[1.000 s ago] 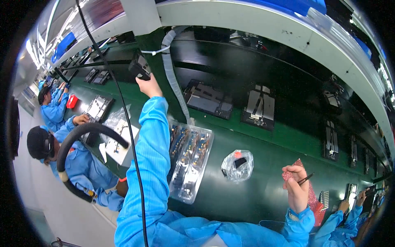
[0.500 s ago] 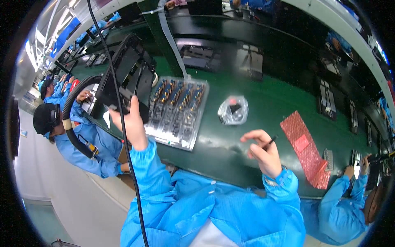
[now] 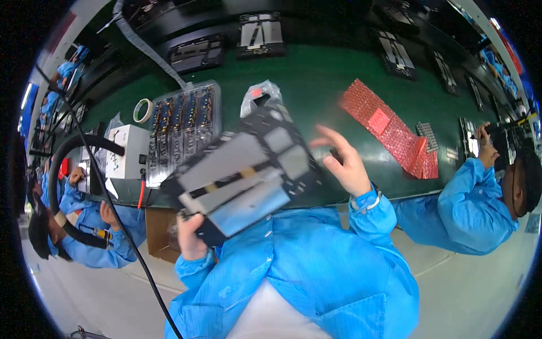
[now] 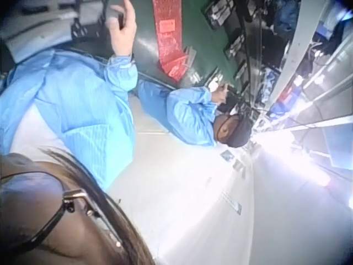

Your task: The person assembles the internal components of a tablet by placing a battery, ribbon cables, and a screen into a tablet frame, using tweezers to manipulate the ribbon cables.

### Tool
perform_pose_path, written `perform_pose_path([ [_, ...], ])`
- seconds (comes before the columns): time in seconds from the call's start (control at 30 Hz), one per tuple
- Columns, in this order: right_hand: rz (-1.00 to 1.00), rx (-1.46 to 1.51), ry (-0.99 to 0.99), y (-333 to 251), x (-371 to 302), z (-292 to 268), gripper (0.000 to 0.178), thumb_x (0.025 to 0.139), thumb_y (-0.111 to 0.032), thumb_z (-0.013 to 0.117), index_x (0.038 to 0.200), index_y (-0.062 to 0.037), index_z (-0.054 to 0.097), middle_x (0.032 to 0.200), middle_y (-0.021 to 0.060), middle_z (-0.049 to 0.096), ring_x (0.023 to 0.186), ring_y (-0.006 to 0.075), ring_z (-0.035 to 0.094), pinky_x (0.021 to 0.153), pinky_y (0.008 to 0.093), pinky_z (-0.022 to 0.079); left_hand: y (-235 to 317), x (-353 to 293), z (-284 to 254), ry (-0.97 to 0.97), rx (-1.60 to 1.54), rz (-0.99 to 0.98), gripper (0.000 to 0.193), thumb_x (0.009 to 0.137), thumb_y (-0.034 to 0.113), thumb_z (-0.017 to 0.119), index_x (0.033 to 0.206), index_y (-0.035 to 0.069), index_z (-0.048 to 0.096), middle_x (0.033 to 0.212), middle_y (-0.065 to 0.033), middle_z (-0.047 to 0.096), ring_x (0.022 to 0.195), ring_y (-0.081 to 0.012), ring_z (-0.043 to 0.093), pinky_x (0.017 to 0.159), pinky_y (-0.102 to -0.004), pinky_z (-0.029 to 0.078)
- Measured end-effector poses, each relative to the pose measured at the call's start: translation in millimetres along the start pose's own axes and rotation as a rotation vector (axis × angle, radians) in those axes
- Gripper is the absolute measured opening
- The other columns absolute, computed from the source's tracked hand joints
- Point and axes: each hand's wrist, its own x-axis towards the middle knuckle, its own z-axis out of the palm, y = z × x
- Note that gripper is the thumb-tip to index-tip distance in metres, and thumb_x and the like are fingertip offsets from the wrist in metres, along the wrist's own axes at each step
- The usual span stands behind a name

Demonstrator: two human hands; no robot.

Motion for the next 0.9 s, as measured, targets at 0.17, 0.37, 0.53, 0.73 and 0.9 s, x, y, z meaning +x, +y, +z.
perform_pose_path([
  [0.17,0.366,0.369,0.097,44,-24,-20,0.062,0.076,-0.008,0.063,0.128,0.0043,0.033,0.116,0.0112,0.051,0.104,0.0170,0.050,0.089,0.0293,0.041,-48,37,36,-0.071,0.111,-0.192,0.059,0.077,0.003,0.063,0.127,0.000,0.032,0.114,-0.0119,0.051,0.100,-0.0197,0.054,0.087,-0.0321,0.044],
  [0.37,0.372,0.207,0.357,70,-39,-13,0.057,0.079,-0.011,0.062,0.127,0.0036,0.034,0.105,0.0104,0.056,0.096,0.0166,0.054,0.084,0.0285,0.044,-58,54,36,-0.249,1.014,0.084,0.087,0.077,0.017,0.065,0.135,-0.009,0.006,0.134,-0.0293,0.022,0.123,-0.0390,0.030,0.101,-0.0376,0.028],
  [0.53,0.330,-0.588,0.246,62,-19,-4,0.040,0.076,-0.014,0.064,0.111,0.0006,0.050,0.094,0.0141,0.058,0.087,0.0234,0.058,0.075,0.0314,0.045,-65,69,37,-0.269,1.335,0.305,0.081,0.077,0.015,0.062,0.134,-0.009,0.010,0.136,-0.0291,0.020,0.127,-0.0416,0.023,0.104,-0.0396,0.022],
  [0.73,-0.160,-0.411,0.551,-10,12,2,0.023,0.089,-0.016,0.048,0.101,0.0003,0.057,0.089,0.0066,0.059,0.078,0.0134,0.054,0.069,0.0268,0.044,-38,86,81,-0.276,1.452,0.613,0.063,0.078,0.013,0.058,0.132,0.000,0.028,0.141,-0.0186,0.021,0.130,-0.0376,0.020,0.103,-0.0499,0.019],
  [0.9,-0.158,-0.216,0.164,-6,88,34,0.021,0.087,-0.017,0.051,0.090,0.0017,0.060,0.079,0.0055,0.059,0.074,0.0107,0.054,0.065,0.0240,0.044,-60,142,104,-0.160,1.805,0.737,0.052,0.078,0.030,0.059,0.124,0.008,0.045,0.136,-0.0175,0.029,0.124,-0.0412,0.026,0.094,-0.0639,0.020],
])
